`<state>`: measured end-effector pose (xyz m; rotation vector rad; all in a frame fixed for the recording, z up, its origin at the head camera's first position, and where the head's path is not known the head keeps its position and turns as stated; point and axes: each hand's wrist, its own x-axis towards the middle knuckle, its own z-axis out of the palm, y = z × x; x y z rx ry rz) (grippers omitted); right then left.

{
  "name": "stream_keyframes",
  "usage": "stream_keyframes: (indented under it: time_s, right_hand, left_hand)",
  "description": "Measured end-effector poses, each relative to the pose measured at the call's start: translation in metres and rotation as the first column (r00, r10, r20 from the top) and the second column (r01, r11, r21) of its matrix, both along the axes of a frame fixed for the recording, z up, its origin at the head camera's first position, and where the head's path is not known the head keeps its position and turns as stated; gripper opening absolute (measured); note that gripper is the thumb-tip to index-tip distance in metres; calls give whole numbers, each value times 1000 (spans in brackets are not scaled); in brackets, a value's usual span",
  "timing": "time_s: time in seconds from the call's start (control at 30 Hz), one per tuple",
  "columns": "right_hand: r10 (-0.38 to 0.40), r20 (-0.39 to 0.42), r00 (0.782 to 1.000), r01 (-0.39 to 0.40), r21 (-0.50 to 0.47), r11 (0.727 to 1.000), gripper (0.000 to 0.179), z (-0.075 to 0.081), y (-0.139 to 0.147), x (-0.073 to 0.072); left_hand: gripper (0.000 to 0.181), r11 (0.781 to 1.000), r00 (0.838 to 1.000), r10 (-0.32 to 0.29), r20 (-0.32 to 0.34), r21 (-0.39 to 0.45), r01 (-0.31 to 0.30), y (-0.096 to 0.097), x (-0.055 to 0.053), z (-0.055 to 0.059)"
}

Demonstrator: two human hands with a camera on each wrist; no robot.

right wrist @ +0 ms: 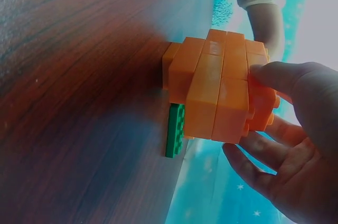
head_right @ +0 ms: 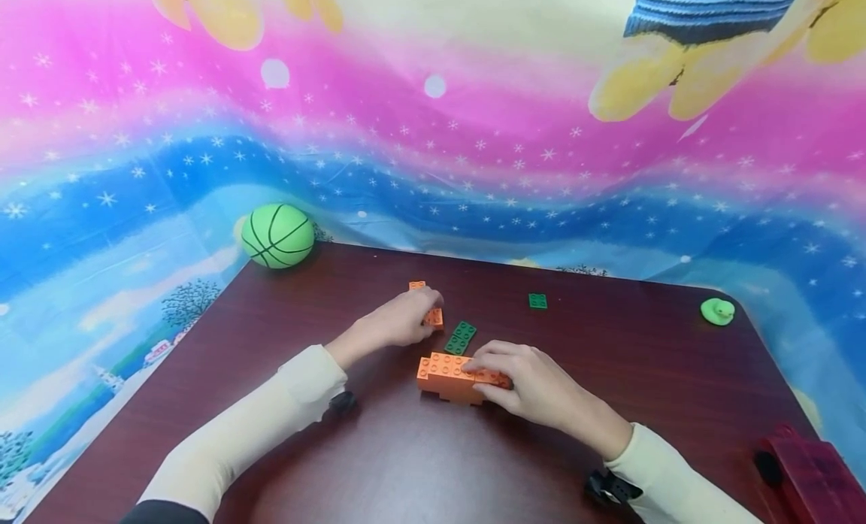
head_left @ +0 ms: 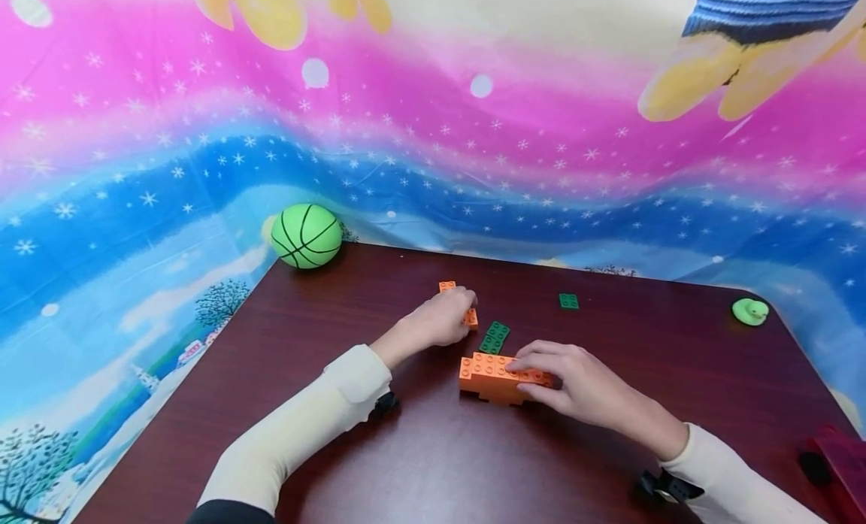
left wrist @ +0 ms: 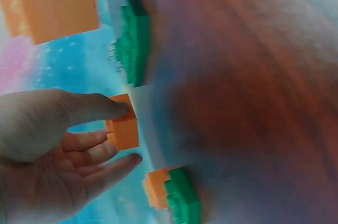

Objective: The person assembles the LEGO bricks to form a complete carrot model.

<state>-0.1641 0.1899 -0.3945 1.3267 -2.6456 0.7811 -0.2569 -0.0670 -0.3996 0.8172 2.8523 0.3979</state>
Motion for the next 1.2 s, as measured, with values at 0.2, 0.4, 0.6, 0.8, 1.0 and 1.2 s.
stream_keyframes:
  time_s: [0.2,0.4,0.6,0.8,1.0,1.2]
  right_hand:
    - [-1,0,1000,1,-6,1000,28,-1,0,-2]
    - [10,-15,1000,-10,-25,1000,25,-2,1,-2]
    - [8,-48,999,-9,-26,1000,26,-2,1,-2]
    - [-4,-69,998,3,-25,1000,25,-2,0,-3]
    - [-7,-61,998,6,-23,1000,23,-1,0,-4]
    - [-3,-67,998,1,-30,1000,20,0,0,-4]
  left_hand:
    - [38,985,1000,-30,7,172,28,-8,13,22]
    - [38,948,986,-165,-3,276,160,-10,39,39]
    - [40,911,959,-283,32,323,258,-7,59,40]
    - [41,901,949,-314,37,327,285,-8,67,41]
    - [39,892,945,-325,34,343,294,-7,71,41]
    - [38,892,945,-325,34,342,294,-7,71,40]
